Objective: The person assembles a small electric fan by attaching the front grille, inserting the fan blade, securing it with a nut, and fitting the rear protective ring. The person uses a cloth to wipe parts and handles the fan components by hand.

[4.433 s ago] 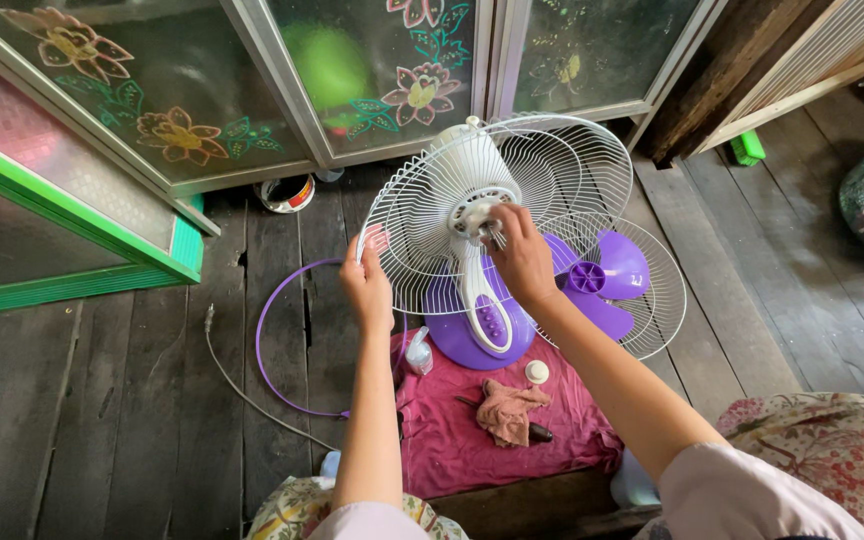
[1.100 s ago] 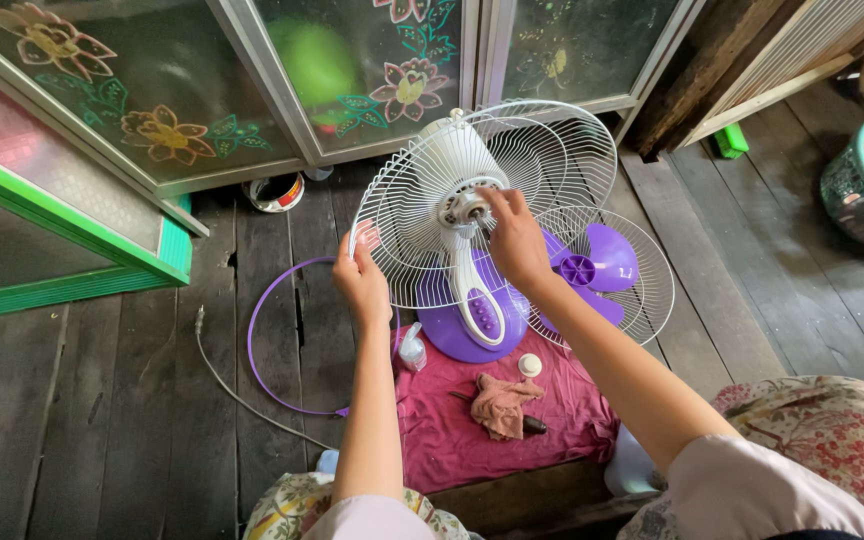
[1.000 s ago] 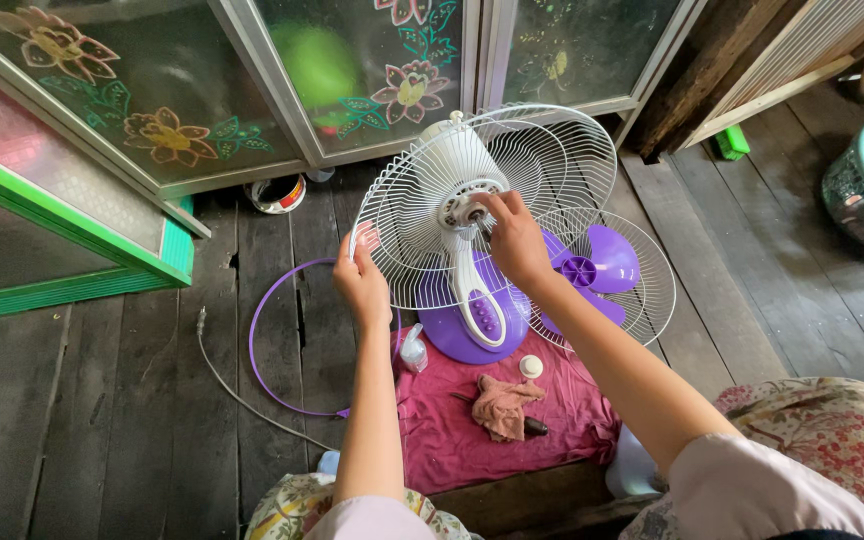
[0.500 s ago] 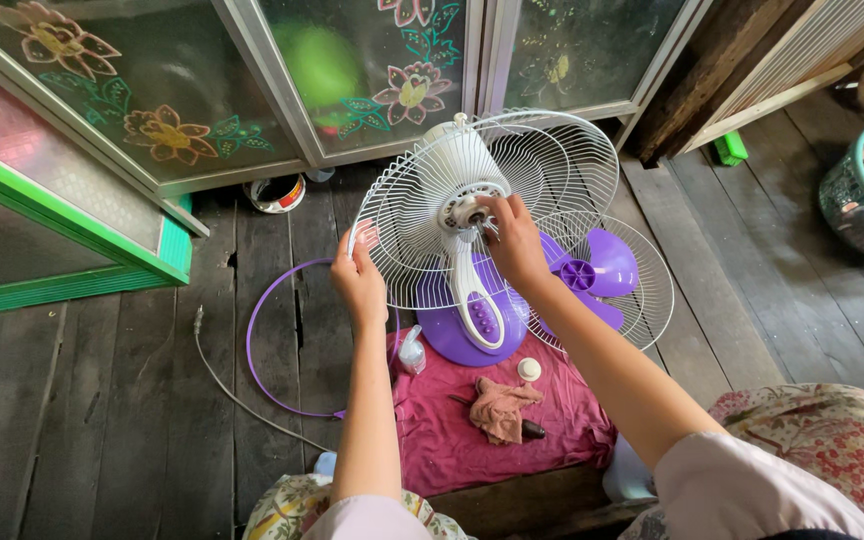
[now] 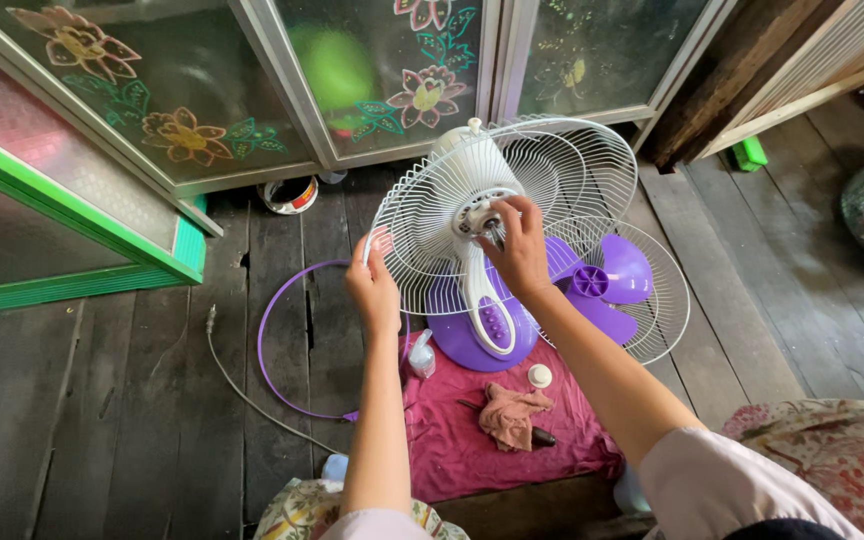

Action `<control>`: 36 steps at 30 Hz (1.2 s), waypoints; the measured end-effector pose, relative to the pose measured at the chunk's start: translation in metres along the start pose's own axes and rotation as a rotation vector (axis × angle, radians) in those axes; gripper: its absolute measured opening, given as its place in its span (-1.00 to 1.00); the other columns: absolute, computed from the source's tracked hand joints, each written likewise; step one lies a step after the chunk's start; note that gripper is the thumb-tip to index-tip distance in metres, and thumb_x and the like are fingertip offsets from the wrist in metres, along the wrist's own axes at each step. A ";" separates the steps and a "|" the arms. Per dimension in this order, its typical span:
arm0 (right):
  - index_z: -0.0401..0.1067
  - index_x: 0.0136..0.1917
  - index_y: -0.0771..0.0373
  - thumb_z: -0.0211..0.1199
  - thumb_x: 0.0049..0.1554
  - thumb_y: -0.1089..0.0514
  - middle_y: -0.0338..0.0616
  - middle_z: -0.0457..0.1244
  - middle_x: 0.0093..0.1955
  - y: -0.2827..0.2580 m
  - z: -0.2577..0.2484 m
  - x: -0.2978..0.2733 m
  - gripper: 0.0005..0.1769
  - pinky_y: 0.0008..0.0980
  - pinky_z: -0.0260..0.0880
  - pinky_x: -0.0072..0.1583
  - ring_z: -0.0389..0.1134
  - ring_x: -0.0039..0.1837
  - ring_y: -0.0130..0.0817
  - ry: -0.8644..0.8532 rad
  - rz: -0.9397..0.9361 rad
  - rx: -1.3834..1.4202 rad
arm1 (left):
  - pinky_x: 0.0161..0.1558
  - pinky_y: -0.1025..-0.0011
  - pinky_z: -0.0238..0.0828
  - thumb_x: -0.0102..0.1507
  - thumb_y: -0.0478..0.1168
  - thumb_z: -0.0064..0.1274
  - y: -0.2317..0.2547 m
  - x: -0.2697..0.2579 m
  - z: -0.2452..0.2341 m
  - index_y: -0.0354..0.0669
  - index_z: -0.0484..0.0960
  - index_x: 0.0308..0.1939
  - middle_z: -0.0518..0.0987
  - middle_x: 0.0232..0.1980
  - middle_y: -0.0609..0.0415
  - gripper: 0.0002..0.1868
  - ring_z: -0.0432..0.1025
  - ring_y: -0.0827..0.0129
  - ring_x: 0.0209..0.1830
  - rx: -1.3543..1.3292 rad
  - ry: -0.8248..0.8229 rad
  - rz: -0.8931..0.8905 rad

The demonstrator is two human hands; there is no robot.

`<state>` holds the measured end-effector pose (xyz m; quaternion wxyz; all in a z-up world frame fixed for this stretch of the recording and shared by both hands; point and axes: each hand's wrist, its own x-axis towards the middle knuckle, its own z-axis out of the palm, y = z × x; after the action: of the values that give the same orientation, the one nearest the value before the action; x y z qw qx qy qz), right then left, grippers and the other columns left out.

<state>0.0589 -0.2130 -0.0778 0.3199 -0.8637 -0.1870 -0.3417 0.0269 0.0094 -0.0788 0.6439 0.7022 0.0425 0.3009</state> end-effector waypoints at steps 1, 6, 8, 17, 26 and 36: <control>0.32 0.30 0.23 0.56 -0.06 0.24 0.06 0.14 0.29 0.002 0.001 -0.001 -0.30 -0.05 0.33 0.29 0.19 0.31 0.08 0.021 -0.010 -0.014 | 0.09 0.38 0.51 0.46 -0.31 -0.15 0.000 0.000 0.000 -0.37 0.60 0.13 0.71 0.01 -0.07 -0.72 0.62 0.31 0.01 0.004 -0.004 0.010; 0.34 0.25 0.24 0.57 -0.03 0.21 0.06 0.18 0.19 0.010 0.017 -0.004 -0.37 -0.11 0.36 0.21 0.24 0.22 -0.01 0.097 0.023 0.015 | 0.11 0.39 0.50 0.46 -0.29 -0.17 0.002 -0.005 -0.002 -0.39 0.61 0.11 0.72 0.00 -0.08 -0.71 0.62 0.32 0.01 0.017 -0.007 -0.034; 0.34 0.25 0.24 0.57 0.01 0.20 0.03 0.19 0.15 0.015 0.021 -0.005 -0.38 -0.16 0.39 0.16 0.29 0.16 -0.08 0.085 0.038 0.048 | 0.12 0.37 0.48 0.47 -0.29 -0.17 0.004 -0.005 -0.003 -0.40 0.60 0.11 0.71 0.02 -0.09 -0.71 0.61 0.31 0.03 0.008 -0.008 -0.041; 0.35 0.19 0.24 0.68 -0.13 0.17 -0.10 0.20 0.02 0.021 0.028 -0.008 -0.29 -0.24 0.38 0.03 0.28 0.02 -0.16 0.198 0.089 0.098 | 0.14 0.37 0.49 0.49 -0.26 -0.17 0.007 -0.011 0.000 -0.42 0.60 0.09 0.70 0.02 -0.09 -0.70 0.61 0.31 0.04 0.050 0.002 -0.023; 0.40 0.15 0.28 0.73 -0.14 0.13 -0.16 0.17 -0.05 0.010 0.040 -0.013 -0.30 -0.33 0.32 -0.08 0.21 -0.14 -0.34 0.257 0.261 0.153 | 0.06 0.41 0.46 0.49 -0.17 -0.22 0.021 -0.017 -0.006 -0.34 0.59 0.13 0.68 0.04 0.00 -0.65 0.57 0.38 0.06 0.049 -0.028 -0.173; 0.29 0.29 0.24 0.69 -0.11 0.21 -0.02 0.13 0.16 0.013 0.046 -0.013 -0.19 -0.28 0.36 0.10 0.21 0.12 -0.21 0.247 0.195 0.188 | 0.13 0.45 0.42 0.47 -0.18 -0.07 0.030 -0.007 -0.019 -0.37 0.59 0.10 0.67 0.04 -0.03 -0.70 0.53 0.43 0.06 -0.014 -0.185 -0.172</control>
<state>0.0783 -0.1923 -0.1181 0.4512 -0.7955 -0.0929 -0.3936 0.0017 0.0181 -0.0534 0.6732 0.7164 0.0409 0.1788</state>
